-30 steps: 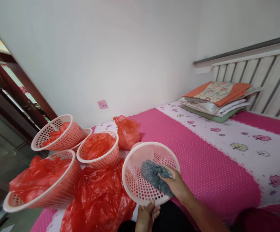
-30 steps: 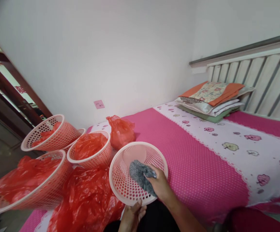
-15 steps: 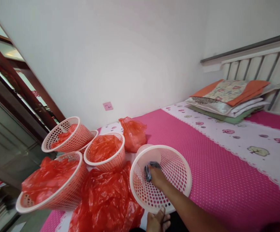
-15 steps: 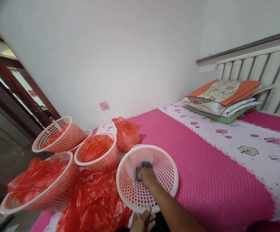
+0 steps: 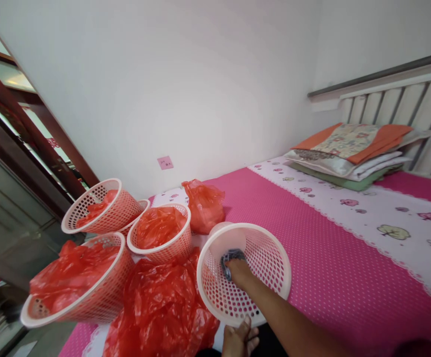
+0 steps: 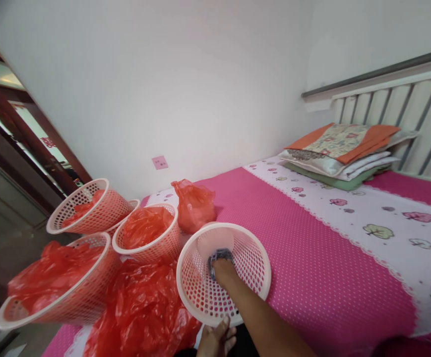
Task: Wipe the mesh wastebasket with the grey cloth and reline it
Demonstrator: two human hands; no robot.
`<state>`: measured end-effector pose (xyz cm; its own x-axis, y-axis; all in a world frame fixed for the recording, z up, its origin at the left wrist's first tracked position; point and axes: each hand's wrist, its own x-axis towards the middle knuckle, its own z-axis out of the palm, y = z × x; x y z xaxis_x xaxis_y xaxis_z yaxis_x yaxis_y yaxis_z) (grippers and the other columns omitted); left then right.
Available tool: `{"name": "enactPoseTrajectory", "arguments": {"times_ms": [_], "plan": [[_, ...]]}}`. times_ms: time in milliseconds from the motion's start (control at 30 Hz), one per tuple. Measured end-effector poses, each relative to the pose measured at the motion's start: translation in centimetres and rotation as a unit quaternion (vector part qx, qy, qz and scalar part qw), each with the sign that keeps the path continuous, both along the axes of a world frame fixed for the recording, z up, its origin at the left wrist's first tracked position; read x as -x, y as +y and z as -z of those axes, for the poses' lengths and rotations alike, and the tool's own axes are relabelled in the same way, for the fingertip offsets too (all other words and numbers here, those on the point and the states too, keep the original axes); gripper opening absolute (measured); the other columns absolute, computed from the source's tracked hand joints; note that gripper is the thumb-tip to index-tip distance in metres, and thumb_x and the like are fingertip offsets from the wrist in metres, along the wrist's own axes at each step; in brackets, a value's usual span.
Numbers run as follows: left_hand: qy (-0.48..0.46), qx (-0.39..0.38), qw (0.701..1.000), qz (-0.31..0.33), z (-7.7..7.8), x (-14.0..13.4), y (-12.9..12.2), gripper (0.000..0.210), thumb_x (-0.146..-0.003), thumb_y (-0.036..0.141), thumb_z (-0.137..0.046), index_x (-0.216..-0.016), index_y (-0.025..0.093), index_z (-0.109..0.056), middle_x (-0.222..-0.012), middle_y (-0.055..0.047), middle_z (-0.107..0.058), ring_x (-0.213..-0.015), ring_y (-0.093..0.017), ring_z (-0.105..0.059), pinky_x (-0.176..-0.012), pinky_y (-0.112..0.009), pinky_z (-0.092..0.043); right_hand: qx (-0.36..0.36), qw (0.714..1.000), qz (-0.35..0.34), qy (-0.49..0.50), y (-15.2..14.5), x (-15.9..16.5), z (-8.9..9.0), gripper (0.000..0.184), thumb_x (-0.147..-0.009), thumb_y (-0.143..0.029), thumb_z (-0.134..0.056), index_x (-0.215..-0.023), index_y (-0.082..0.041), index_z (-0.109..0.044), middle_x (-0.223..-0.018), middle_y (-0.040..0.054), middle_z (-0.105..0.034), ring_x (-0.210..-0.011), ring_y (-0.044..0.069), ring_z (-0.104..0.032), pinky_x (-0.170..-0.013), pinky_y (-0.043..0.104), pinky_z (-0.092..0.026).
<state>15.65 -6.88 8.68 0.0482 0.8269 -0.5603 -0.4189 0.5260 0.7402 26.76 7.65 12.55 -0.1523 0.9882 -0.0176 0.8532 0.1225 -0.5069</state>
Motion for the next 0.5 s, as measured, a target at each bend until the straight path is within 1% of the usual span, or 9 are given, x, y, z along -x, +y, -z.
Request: {"name": "enactPoseTrajectory", "arguments": {"times_ms": [100,167,233,300,400,500], "plan": [[0.009,-0.012,1.000,-0.008,-0.2,-0.1,-0.2,0.065,-0.039,0.053,-0.105,-0.079,0.019,-0.068,-0.067,0.000,-0.072,-0.066,-0.019,-0.071,-0.066,-0.030,-0.053,0.003,1.000,-0.008,-0.010,-0.7,-0.2,-0.6,0.017,-0.098,-0.020,-0.066,-0.109,-0.014,-0.078,-0.113,0.0112,-0.079,-0.110,0.027,-0.072,-0.103,0.046,-0.050],[0.008,-0.016,1.000,-0.010,-0.3,-0.2,-0.3,0.065,-0.039,0.053,-0.105,-0.079,0.018,-0.067,-0.066,0.000,-0.071,-0.065,-0.018,-0.070,-0.065,-0.029,-0.054,0.002,1.000,-0.014,-0.014,-1.2,-0.4,-0.9,0.023,-0.091,-0.010,-0.065,-0.108,-0.013,-0.080,-0.111,0.0146,-0.080,-0.106,0.030,-0.073,-0.097,0.042,-0.050],[0.004,-0.019,1.000,-0.013,-0.2,-0.2,-0.4,0.064,-0.040,0.052,-0.105,-0.079,0.018,-0.067,-0.067,0.000,-0.070,-0.065,-0.017,-0.070,-0.065,-0.029,-0.055,-0.002,1.000,-0.020,-0.017,-1.8,-0.5,-1.0,0.029,-0.086,-0.004,-0.063,-0.107,-0.013,-0.081,-0.111,0.0164,-0.081,-0.105,0.032,-0.073,-0.093,0.039,-0.048],[0.003,-0.023,1.000,-0.013,0.0,-0.2,-0.3,0.061,-0.043,0.049,-0.105,-0.078,0.018,-0.066,-0.064,0.001,-0.069,-0.062,-0.016,-0.069,-0.064,-0.028,-0.055,-0.008,0.999,-0.025,-0.020,-2.6,-0.6,-1.0,0.030,-0.085,-0.004,-0.060,-0.104,-0.014,-0.081,-0.110,0.0167,-0.081,-0.104,0.032,-0.073,-0.092,0.038,-0.047],[0.005,-0.023,1.000,-0.004,0.3,-0.2,-0.1,0.057,-0.043,0.046,-0.105,-0.073,0.019,-0.065,-0.058,0.002,-0.065,-0.055,-0.015,-0.066,-0.057,-0.026,-0.052,-0.020,0.999,-0.032,-0.021,-4.1,-0.7,-0.9,0.028,-0.086,-0.006,-0.058,-0.101,-0.015,-0.080,-0.108,0.0166,-0.080,-0.104,0.032,-0.072,-0.092,0.038,-0.046],[-0.006,-0.026,1.000,0.005,0.1,-0.2,-0.1,0.057,-0.042,0.044,-0.105,-0.076,0.017,-0.069,-0.059,0.000,-0.068,-0.054,-0.016,-0.067,-0.054,-0.026,-0.051,-0.037,0.999,-0.036,-0.013,-6.0,-0.8,-0.8,0.030,-0.090,-0.010,-0.054,-0.106,-0.016,-0.079,-0.110,0.0165,-0.079,-0.107,0.031,-0.071,-0.096,0.039,-0.045]]}}
